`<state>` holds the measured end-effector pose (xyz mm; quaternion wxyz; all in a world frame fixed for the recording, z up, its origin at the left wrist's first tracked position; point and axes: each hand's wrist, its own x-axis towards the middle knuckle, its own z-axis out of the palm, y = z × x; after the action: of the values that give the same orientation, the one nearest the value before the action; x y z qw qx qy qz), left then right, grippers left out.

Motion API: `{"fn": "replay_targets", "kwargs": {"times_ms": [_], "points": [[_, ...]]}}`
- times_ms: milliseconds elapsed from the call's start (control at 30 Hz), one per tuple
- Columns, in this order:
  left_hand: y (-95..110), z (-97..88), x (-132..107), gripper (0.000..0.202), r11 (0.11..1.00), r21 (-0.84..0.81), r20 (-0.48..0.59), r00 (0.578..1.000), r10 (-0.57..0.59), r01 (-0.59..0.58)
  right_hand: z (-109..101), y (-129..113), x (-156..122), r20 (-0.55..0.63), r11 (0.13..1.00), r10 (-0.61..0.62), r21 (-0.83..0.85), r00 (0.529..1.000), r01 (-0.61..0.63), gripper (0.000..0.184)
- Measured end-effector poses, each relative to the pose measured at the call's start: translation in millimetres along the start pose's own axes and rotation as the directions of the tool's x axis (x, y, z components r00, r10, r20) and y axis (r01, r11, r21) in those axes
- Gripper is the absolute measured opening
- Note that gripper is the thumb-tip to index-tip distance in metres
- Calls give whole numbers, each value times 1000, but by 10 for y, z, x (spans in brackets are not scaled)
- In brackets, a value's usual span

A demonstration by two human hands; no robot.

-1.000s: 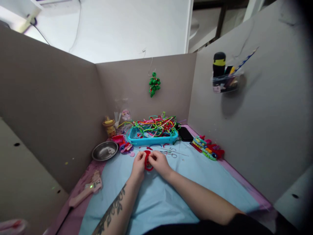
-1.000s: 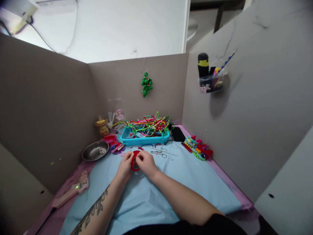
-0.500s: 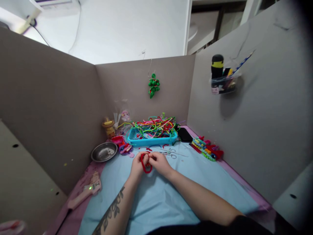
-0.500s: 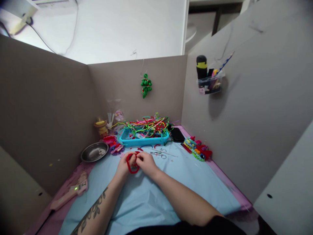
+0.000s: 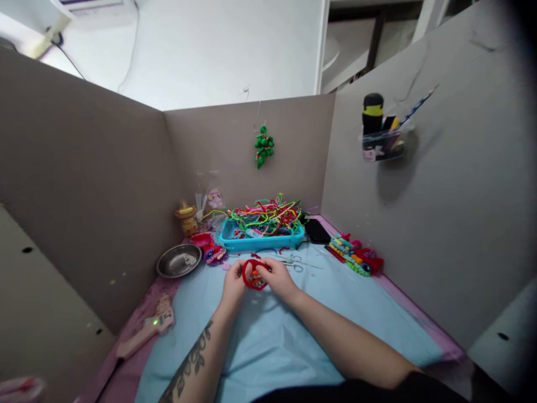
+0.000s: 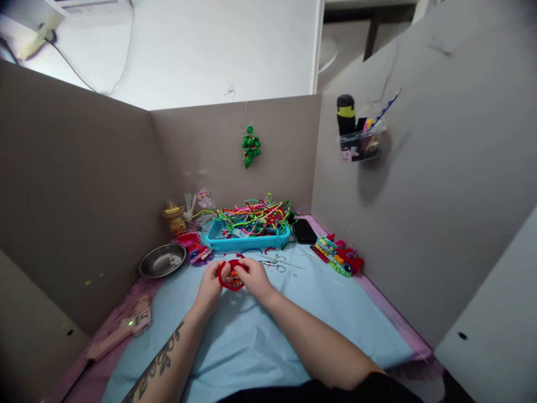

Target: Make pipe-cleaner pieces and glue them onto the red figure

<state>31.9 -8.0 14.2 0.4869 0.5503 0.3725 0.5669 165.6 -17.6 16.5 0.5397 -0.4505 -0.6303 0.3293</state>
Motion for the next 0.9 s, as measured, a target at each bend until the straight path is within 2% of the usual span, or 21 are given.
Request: {"fn": "replay_targets", "kwargs": {"times_ms": [233, 333, 467, 600, 767, 900], "points": [[3, -42, -4, 31, 972, 226, 143, 989, 32, -64, -128, 50, 55, 65, 999, 24, -34, 998, -22, 16], [-31, -41, -9, 30, 944, 320, 169, 985, 24, -78, -123, 71, 59, 77, 999, 43, -20, 996, -41, 17], [-61, -45, -10, 31, 902, 422, 172, 985, 24, -95, -109, 54, 58, 27, 999, 36, 27, 999, -37, 16], [-56, -33, -16, 28, 902, 425, 167, 986, 1, -73, -129, 14, 61, 32, 999, 11, 34, 999, -12, 16], [-32, 2, -2, 28, 940, 340, 139, 988, -63, 12, -143, 24, 63, 23, 991, 60, 117, 998, -63, 15], [-26, -10, 14, 28, 957, 288, 120, 989, -83, 46, -136, 50, 67, -3, 996, 32, 83, 999, -31, 14]]}}
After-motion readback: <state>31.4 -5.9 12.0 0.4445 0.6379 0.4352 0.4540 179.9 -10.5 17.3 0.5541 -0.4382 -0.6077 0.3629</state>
